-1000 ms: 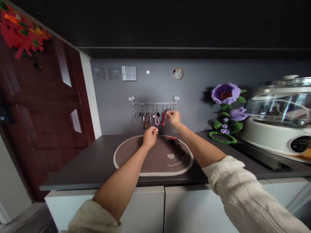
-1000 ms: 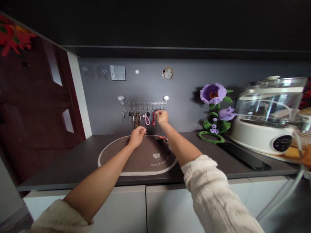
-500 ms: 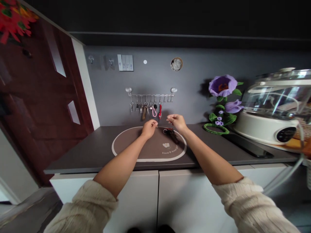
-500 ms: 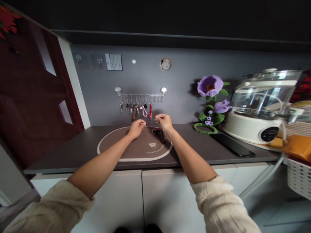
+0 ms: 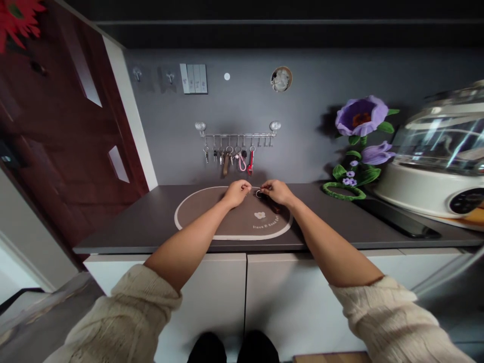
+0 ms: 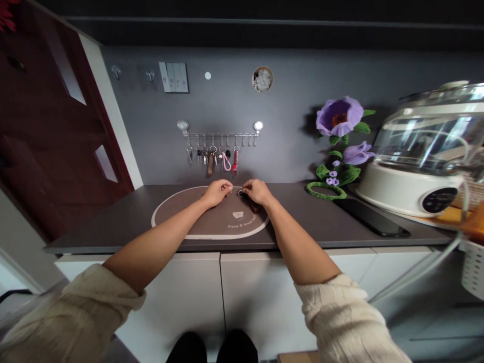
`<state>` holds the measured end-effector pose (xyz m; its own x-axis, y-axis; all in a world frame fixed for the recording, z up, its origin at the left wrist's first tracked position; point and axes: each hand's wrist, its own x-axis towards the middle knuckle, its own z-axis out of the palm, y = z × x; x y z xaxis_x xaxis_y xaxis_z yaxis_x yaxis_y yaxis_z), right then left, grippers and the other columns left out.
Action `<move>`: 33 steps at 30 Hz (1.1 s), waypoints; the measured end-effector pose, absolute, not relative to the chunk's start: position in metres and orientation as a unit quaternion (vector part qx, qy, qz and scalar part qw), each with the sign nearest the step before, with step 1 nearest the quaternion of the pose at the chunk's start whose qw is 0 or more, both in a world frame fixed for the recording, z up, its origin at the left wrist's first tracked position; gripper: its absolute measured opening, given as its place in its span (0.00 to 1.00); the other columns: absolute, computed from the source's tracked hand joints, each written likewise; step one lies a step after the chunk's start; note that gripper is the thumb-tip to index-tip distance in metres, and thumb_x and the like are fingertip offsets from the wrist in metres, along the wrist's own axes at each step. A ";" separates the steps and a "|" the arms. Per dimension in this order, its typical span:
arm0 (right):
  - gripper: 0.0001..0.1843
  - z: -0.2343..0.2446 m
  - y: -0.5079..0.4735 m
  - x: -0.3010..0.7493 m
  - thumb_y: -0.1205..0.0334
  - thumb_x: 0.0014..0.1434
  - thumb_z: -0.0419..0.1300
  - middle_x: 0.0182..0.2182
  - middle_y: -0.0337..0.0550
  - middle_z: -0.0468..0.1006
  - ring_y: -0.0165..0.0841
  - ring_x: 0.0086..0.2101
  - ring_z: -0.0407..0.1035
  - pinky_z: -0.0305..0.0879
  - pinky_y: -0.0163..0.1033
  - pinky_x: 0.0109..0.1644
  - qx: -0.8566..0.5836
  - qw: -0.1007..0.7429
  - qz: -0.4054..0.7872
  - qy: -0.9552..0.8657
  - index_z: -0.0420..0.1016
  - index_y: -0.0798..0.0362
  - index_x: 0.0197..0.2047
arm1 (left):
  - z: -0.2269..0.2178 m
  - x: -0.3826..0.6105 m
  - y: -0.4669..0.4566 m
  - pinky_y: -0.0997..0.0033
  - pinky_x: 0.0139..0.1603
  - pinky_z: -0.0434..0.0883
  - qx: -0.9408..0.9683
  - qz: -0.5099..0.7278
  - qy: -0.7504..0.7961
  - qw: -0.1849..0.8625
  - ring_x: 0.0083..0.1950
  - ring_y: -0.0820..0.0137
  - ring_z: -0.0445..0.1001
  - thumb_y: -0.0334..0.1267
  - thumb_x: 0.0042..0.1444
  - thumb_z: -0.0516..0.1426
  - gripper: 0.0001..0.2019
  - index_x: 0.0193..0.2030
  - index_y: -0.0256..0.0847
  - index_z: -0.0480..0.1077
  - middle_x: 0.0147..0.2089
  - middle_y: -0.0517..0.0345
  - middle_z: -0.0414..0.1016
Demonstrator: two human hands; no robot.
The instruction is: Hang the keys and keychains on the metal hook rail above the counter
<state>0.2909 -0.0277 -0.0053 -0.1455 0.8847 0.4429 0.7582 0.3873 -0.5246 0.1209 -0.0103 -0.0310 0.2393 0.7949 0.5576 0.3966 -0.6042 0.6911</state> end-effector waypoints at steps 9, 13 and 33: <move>0.07 -0.010 -0.020 0.292 0.65 0.49 0.55 0.29 0.41 0.75 0.29 0.28 0.66 0.57 0.32 0.34 -0.531 0.287 0.036 -0.797 0.74 0.51 0.30 | -0.035 0.120 -0.007 0.77 0.28 0.62 0.765 0.463 0.390 0.220 0.25 0.76 0.64 0.32 0.45 0.51 0.06 0.28 0.36 0.68 0.24 0.59 0.69; 0.07 -0.010 -0.018 0.292 0.67 0.48 0.55 0.30 0.43 0.75 0.30 0.29 0.65 0.57 0.32 0.34 -0.520 0.276 0.001 -0.808 0.73 0.52 0.30 | -0.036 0.120 -0.005 0.76 0.28 0.63 0.766 0.460 0.393 0.217 0.25 0.76 0.65 0.33 0.45 0.51 0.06 0.28 0.35 0.68 0.25 0.58 0.69; 0.06 -0.003 -0.020 0.299 0.70 0.49 0.53 0.27 0.41 0.69 0.27 0.30 0.62 0.55 0.31 0.36 -0.422 0.225 -0.023 -0.878 0.70 0.55 0.30 | -0.030 0.122 -0.011 0.75 0.33 0.64 0.777 0.459 0.379 0.204 0.28 0.76 0.66 0.32 0.46 0.52 0.06 0.29 0.35 0.68 0.27 0.57 0.70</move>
<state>0.2994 -0.0202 -0.0032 -0.5430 0.7308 0.4136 0.7512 0.6429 -0.1495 0.1221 -0.0112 -0.0298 0.2909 0.7771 0.5581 0.4021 -0.6286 0.6657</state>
